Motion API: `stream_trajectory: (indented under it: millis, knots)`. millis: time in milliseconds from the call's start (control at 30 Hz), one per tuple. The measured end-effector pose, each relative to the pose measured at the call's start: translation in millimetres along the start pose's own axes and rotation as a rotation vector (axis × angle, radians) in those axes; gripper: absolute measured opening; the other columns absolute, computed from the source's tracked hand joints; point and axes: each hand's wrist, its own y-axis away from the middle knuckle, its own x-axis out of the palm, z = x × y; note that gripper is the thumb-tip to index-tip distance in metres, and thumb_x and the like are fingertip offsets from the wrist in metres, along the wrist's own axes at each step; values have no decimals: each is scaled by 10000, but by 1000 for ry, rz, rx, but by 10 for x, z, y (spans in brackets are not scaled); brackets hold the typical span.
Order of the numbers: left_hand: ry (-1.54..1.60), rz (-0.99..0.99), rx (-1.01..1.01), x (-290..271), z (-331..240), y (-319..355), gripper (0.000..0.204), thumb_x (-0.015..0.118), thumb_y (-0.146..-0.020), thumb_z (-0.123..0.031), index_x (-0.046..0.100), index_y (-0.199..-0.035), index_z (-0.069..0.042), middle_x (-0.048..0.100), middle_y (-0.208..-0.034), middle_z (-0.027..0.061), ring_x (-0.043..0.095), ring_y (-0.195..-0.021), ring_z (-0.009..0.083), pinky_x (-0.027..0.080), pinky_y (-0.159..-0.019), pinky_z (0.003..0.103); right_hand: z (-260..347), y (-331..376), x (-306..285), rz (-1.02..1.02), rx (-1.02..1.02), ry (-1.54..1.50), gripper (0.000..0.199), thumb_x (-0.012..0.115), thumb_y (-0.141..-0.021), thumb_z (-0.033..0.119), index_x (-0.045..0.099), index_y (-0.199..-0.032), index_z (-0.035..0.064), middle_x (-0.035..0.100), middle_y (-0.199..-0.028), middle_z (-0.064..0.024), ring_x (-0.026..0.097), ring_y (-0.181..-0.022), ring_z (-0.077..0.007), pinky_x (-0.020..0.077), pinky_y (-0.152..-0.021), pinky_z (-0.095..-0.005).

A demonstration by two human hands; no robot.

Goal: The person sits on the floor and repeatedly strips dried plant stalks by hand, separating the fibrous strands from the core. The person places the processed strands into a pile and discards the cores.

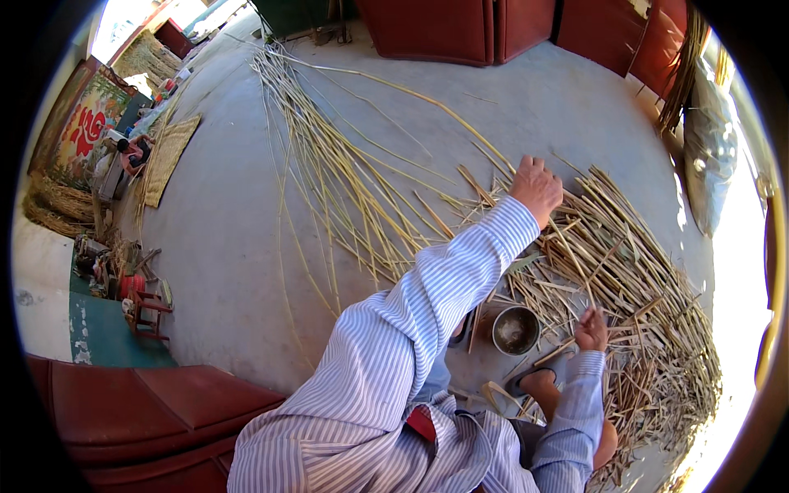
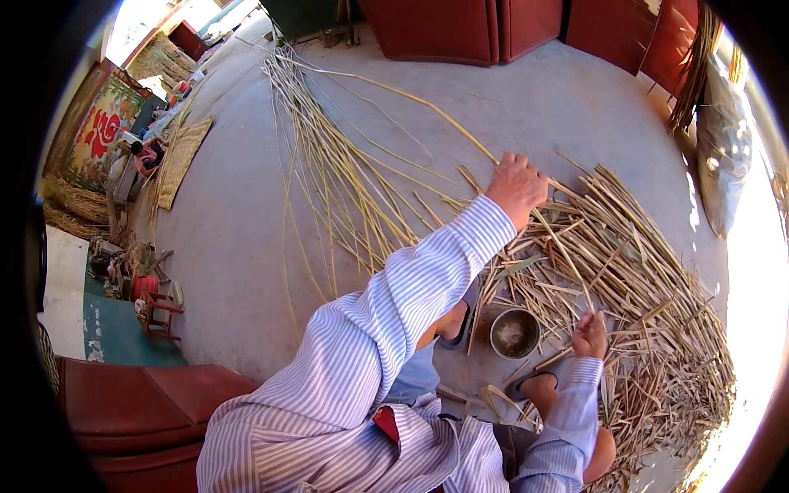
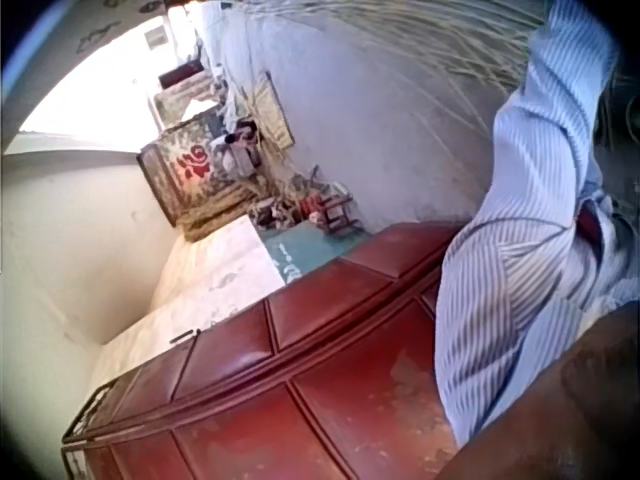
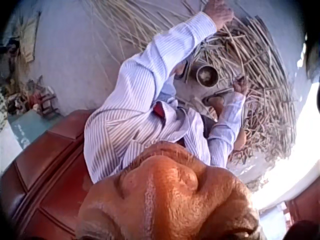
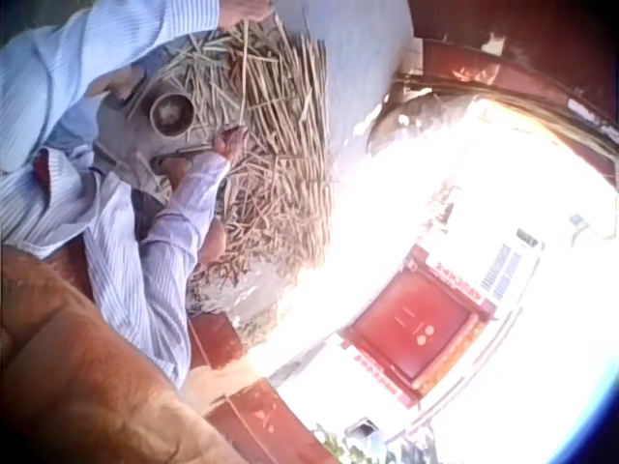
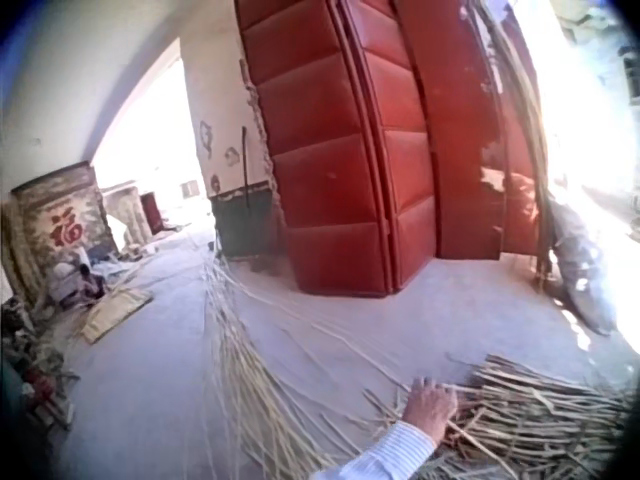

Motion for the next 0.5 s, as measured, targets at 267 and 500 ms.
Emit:
stream_trajectory:
  millis: [267,500]
  knots:
    - [409,17,282,231,-435,504,37,637,-727,-91,601,-722,-94,611,-633,82,651,-707,221,447,-737,407,-2783,-457,1205,-58,234,-3,235,576,-924,237,616,-1034,33,670,-966,-139,649,-880,-263,530,-686,-370]
    - [378,-13,222,296,-358,500,54,578,-726,-100,532,-706,-83,557,-633,86,602,-680,265,426,-699,401,-3114,-543,1368,-45,230,417,237,595,-870,257,642,-1000,64,668,-969,-143,635,-924,-285,500,-760,-408]
